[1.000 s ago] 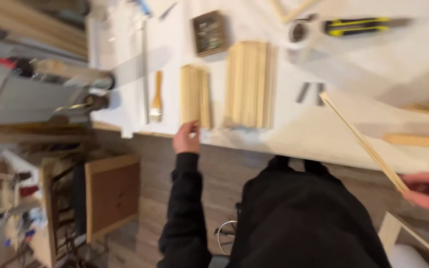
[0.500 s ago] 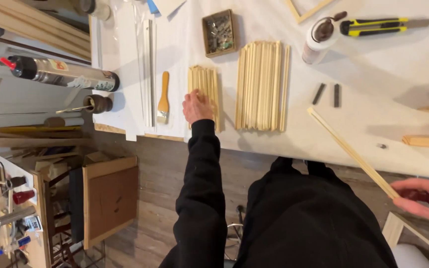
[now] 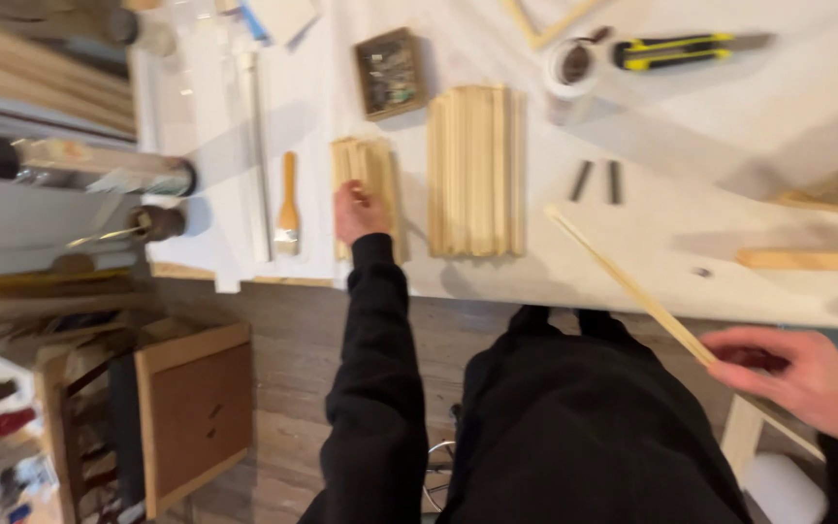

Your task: The person assembles a wooden picture frame at a workbench. They tighten a corner vise holding a mitred frame corner, tap corner fasteners into the joint with a hammer, apply wood glue from a bottle to a mitred moulding piece, fit the pieces together, and place the assembled corner back into the vise and clamp it.

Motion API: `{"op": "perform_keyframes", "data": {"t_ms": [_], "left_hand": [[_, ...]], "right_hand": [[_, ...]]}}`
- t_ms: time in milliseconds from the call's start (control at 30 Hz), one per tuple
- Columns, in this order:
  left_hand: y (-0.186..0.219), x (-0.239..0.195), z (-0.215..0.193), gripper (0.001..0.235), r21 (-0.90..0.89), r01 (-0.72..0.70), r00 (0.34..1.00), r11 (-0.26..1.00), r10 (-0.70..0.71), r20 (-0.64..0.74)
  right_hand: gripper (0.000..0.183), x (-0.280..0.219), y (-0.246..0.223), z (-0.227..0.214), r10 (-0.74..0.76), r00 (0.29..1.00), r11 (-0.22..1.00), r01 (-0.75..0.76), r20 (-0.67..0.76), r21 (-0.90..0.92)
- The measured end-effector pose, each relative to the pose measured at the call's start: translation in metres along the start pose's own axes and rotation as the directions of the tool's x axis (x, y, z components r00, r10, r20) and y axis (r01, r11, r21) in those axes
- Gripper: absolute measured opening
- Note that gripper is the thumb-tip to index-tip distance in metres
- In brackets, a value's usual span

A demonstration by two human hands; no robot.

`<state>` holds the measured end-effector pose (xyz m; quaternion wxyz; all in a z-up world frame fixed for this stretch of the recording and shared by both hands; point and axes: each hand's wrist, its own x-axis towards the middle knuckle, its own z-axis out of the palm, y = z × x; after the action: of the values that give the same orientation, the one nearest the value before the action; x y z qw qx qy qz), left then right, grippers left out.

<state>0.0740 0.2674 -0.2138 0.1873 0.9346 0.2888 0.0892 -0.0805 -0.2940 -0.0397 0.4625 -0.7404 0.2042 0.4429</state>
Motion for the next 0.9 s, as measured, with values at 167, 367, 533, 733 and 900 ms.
{"op": "perform_keyframes", "data": {"t_ms": [167,367,533,733,900], "left_hand": [[0.011,-0.009,-0.018,0.030,-0.174,-0.237,0.959,0.956,0.201,-0.199],[0.170,-0.132,-0.157,0.032,-0.376,-0.592,0.790,0.713,0.606,-0.092],[0.249,-0.209,-0.167,0.049,-0.671,-0.406,0.486,0.621,0.768,0.417],[0.271,-0.220,-0.159,0.031,-0.642,-0.582,0.378,0.498,0.865,0.329],[0.291,-0.215,-0.155,0.018,-0.527,-0.788,0.274,0.319,0.948,0.165]], "right_hand": [[0.036,-0.020,-0.041,-0.006,-0.120,0.993,0.989,0.118,0.016,0.090],[0.029,-0.019,-0.066,-0.019,-0.363,0.922,0.929,0.369,-0.132,0.027],[0.025,-0.008,-0.085,-0.012,-0.461,0.860,0.884,0.467,-0.218,-0.026],[0.023,-0.005,-0.088,-0.007,-0.473,0.827,0.853,0.516,-0.304,0.079],[0.021,-0.011,-0.093,-0.012,-0.490,0.813,0.845,0.531,-0.315,0.055]]}}
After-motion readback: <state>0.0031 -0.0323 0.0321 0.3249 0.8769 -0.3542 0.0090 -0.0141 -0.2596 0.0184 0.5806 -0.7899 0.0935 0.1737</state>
